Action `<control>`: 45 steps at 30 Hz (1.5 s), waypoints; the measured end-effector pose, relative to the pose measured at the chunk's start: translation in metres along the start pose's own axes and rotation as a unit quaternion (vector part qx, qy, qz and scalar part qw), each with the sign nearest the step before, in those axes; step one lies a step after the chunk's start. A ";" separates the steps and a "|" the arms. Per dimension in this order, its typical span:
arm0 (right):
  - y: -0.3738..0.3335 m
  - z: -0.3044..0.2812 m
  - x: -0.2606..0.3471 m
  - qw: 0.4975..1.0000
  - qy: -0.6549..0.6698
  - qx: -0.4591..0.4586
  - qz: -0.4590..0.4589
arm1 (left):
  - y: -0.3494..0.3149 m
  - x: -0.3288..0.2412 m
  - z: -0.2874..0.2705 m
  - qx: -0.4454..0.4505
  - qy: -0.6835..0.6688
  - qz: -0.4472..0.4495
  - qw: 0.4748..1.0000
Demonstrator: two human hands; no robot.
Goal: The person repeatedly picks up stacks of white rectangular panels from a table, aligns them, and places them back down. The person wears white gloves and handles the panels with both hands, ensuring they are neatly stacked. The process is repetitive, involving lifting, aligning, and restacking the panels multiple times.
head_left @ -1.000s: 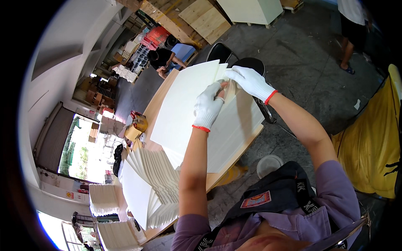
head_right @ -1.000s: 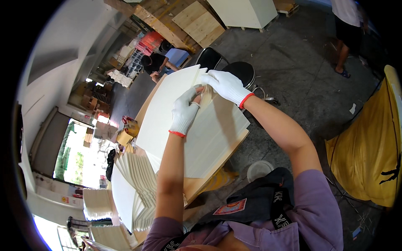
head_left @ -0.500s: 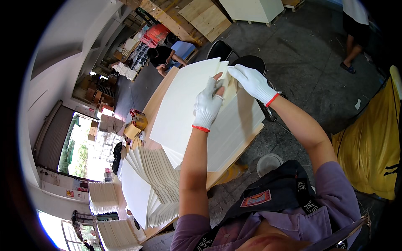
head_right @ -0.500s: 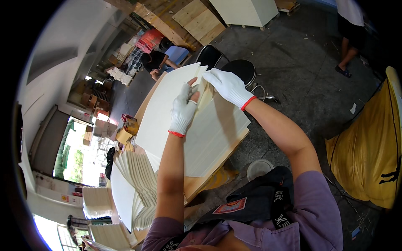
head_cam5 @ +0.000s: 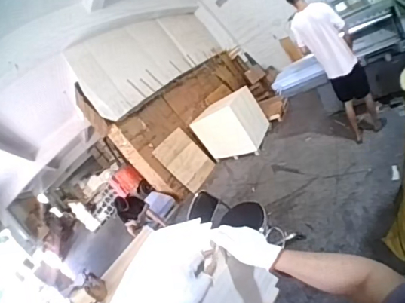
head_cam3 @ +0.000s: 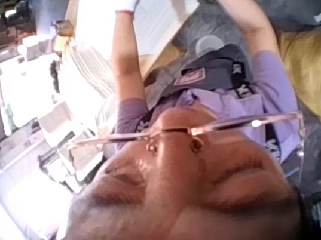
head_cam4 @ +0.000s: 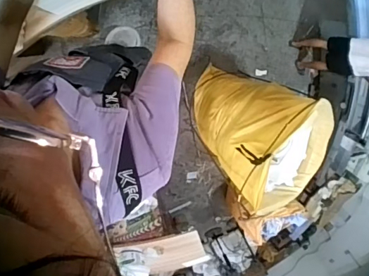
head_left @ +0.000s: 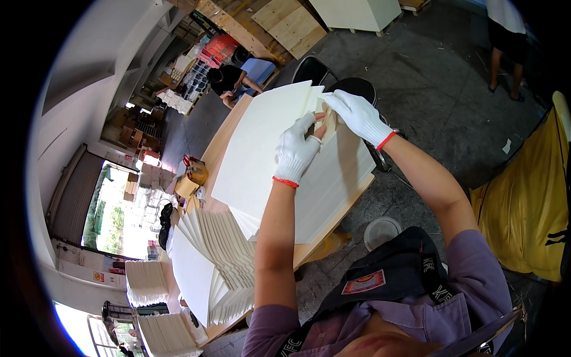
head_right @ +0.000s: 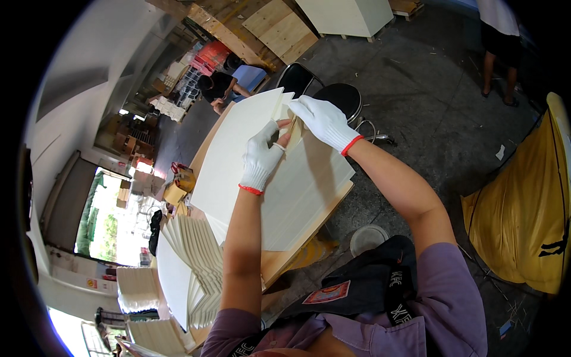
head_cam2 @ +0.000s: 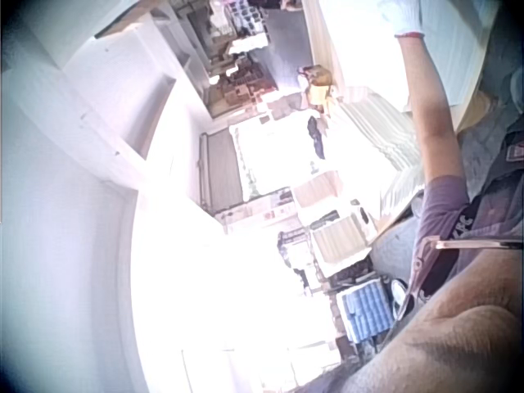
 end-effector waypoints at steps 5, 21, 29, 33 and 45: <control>-0.002 -0.001 0.008 1.000 0.001 0.000 0.023 | 0.000 0.004 -0.004 -0.075 -0.002 0.062 0.995; 0.001 -0.001 -0.002 1.000 0.011 -0.006 0.024 | -0.001 -0.004 -0.002 -0.053 0.012 0.059 0.997; 0.000 -0.001 -0.008 0.999 0.016 -0.030 0.017 | -0.002 -0.009 -0.001 -0.047 0.085 0.073 0.993; 0.000 -0.003 -0.005 0.999 0.020 -0.026 0.026 | -0.001 -0.009 0.001 -0.061 0.087 0.088 0.990; -0.017 0.058 0.015 0.663 0.688 -0.061 0.289 | -0.041 -0.020 -0.006 -0.276 0.132 0.167 0.937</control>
Point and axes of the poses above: each hand's wrist, its own y-axis towards the middle knuckle, its own z-axis out of the palm, x = y × z, the point moved 6 cm from there along y, towards the middle knuckle, and after that the axes turned 5 degrees about y, right-handed, at the moved point
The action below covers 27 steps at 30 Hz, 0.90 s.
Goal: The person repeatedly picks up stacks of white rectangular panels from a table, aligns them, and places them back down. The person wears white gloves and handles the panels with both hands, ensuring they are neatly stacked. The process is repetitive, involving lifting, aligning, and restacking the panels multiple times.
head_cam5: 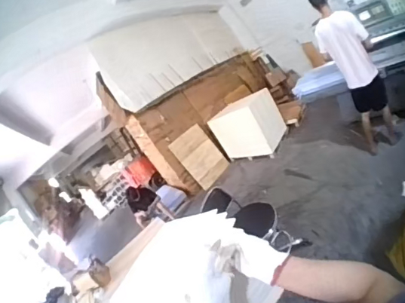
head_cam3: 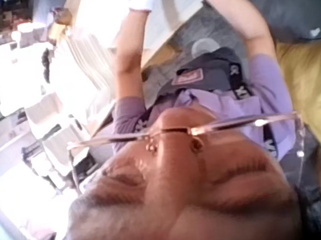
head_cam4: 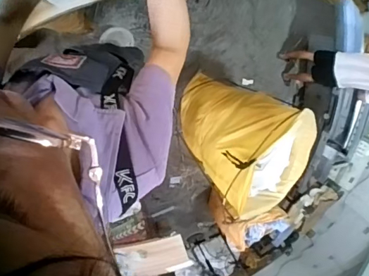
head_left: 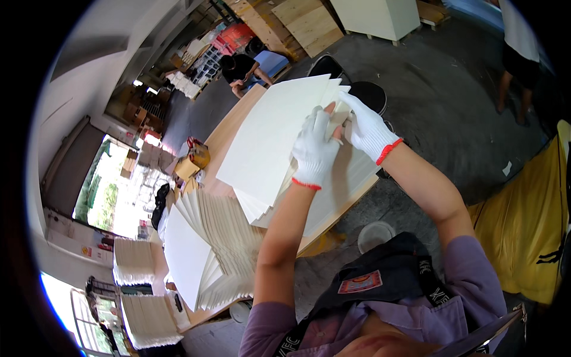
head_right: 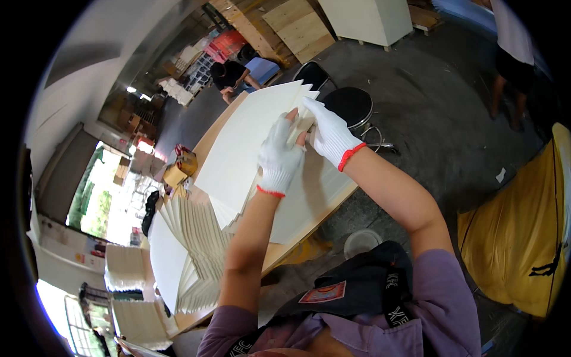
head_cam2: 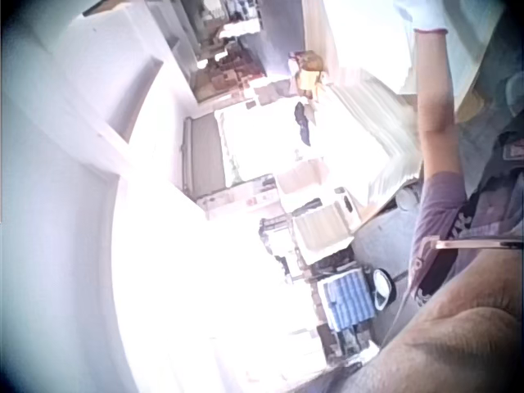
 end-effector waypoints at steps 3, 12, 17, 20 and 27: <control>-0.011 0.002 -0.033 0.984 -0.118 0.053 0.120 | -0.056 0.007 -0.025 -0.044 -0.103 -0.034 0.993; -0.017 0.003 -0.045 0.961 -0.235 0.055 0.135 | -0.215 0.051 -0.038 -0.009 -0.573 -0.505 0.645; -0.051 -0.014 0.015 0.949 -0.294 0.037 0.107 | -0.223 0.039 -0.051 -0.140 -0.795 -0.512 0.292; -0.094 -0.022 0.046 0.920 -0.375 -0.020 0.107 | -0.207 0.029 -0.071 -0.116 -0.770 -0.523 0.347; -0.119 -0.032 0.074 0.892 -0.428 0.025 0.145 | -0.212 0.004 -0.094 -0.062 -0.596 -0.581 0.550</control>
Point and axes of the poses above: each hand's wrist, its own y-axis towards the middle knuckle, its own z-axis out of the palm, x = y × z, the point moved 6 cm from there along y, towards the middle knuckle, and after that the axes turned 5 degrees about y, right-handed, at the moved point
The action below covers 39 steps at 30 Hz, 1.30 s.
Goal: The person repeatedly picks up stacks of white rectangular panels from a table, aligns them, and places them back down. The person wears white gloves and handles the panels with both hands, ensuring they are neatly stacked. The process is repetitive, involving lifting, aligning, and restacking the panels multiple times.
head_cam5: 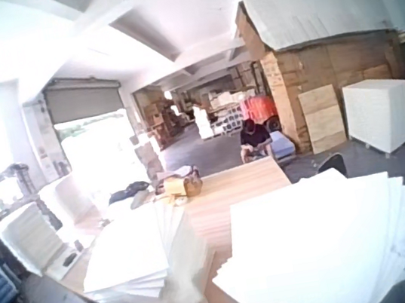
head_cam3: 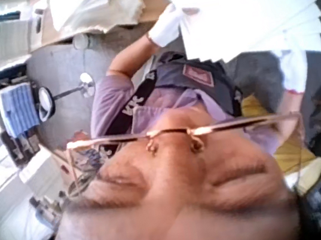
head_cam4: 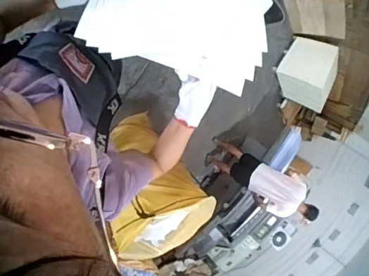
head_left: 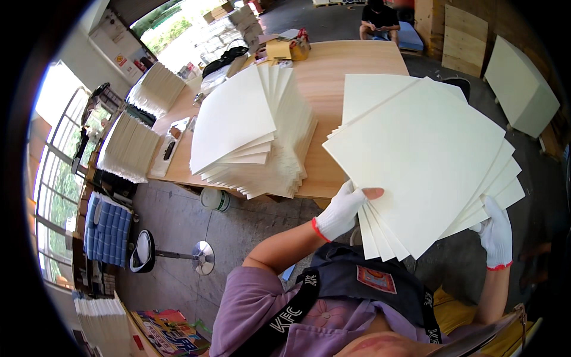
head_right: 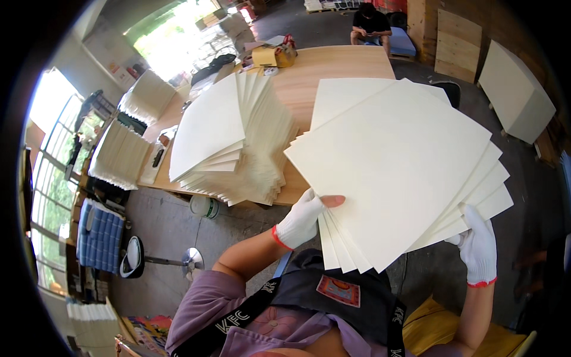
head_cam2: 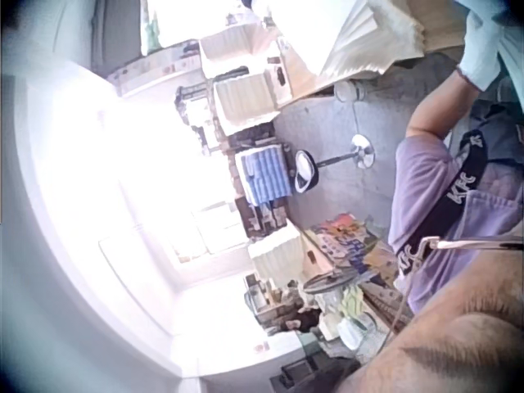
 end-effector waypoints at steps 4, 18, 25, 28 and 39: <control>0.040 0.055 0.000 0.998 0.029 0.034 -0.051 | -0.030 -0.032 -0.042 -0.056 0.034 0.092 0.994; 0.083 0.458 -0.124 0.884 0.028 0.466 0.028 | -0.078 -0.189 -0.240 -0.333 -0.145 0.358 0.860; 0.139 0.452 -0.196 0.941 -0.018 0.318 0.118 | -0.044 -0.151 -0.270 -0.353 -0.239 0.290 0.857; 0.140 0.448 -0.193 0.932 0.007 0.334 0.140 | -0.046 -0.153 -0.253 -0.359 -0.228 0.287 0.858; 0.091 0.357 -0.197 0.859 0.015 0.493 0.135 | -0.124 -0.110 -0.209 -0.353 -0.268 0.358 0.822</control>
Point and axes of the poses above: each hand's wrist, its own y-axis towards the middle knuckle, its own z-axis out of the palm, x = y × z, the point moved 6 cm from there along y, towards the middle knuckle, and after that the axes turned 5 degrees about y, right-handed, at the moved point
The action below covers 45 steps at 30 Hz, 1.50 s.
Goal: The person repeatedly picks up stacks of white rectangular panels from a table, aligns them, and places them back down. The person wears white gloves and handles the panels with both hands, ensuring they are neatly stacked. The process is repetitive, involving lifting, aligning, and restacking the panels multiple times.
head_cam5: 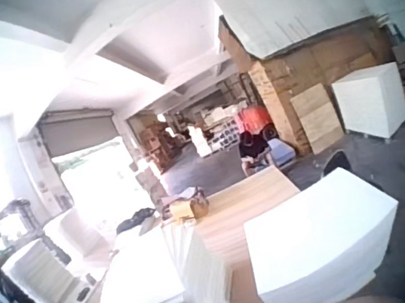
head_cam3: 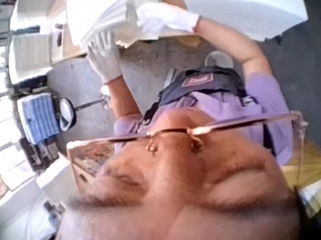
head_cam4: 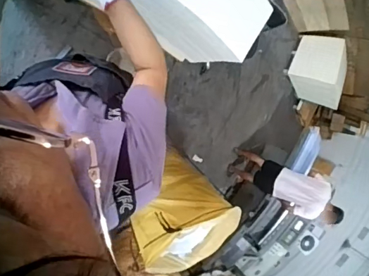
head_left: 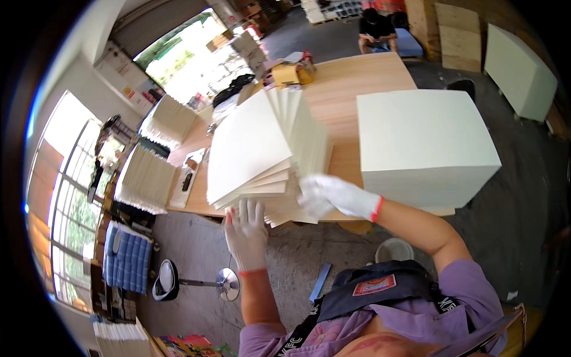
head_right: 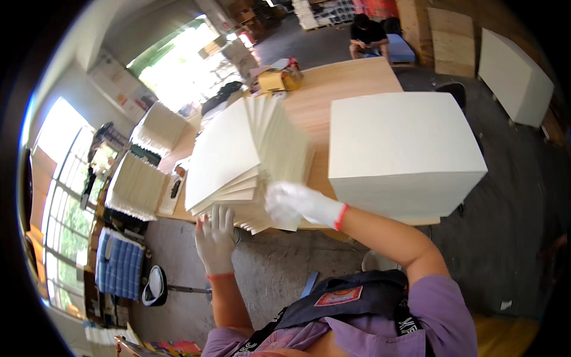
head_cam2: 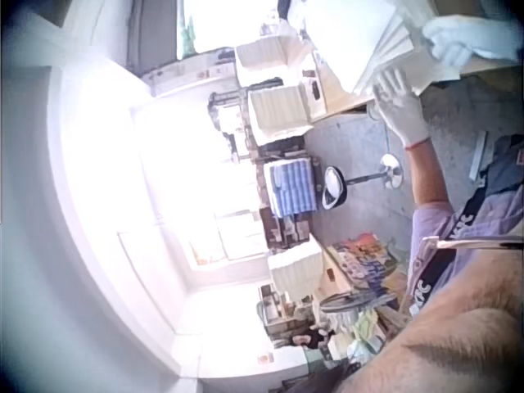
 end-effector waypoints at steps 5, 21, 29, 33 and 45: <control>-0.157 -0.023 0.009 0.957 -0.216 -0.028 0.192 | -0.079 0.098 -0.005 0.255 0.207 0.006 0.945; -0.357 -0.134 0.194 0.461 -0.592 -0.661 0.019 | -0.181 0.317 0.326 0.684 0.522 0.359 0.363; -0.338 -0.122 0.228 0.346 -0.789 -0.466 -0.199 | -0.170 0.346 0.323 0.692 0.561 0.217 0.399; -0.331 -0.160 0.223 0.616 -0.503 -0.577 -0.187 | -0.178 0.350 0.318 0.746 0.449 0.238 0.430; -0.332 -0.157 0.205 0.581 -0.452 -0.615 -0.283 | -0.173 0.361 0.314 0.750 0.457 0.123 0.462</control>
Point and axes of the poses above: each hand's wrist, its own y-axis towards the middle knuckle, its own z-axis out of the palm, x = y × z, the point moved 6 cm from there along y, towards the middle knuckle, and after that the axes turned 5 degrees about y, right-handed, at the moved point
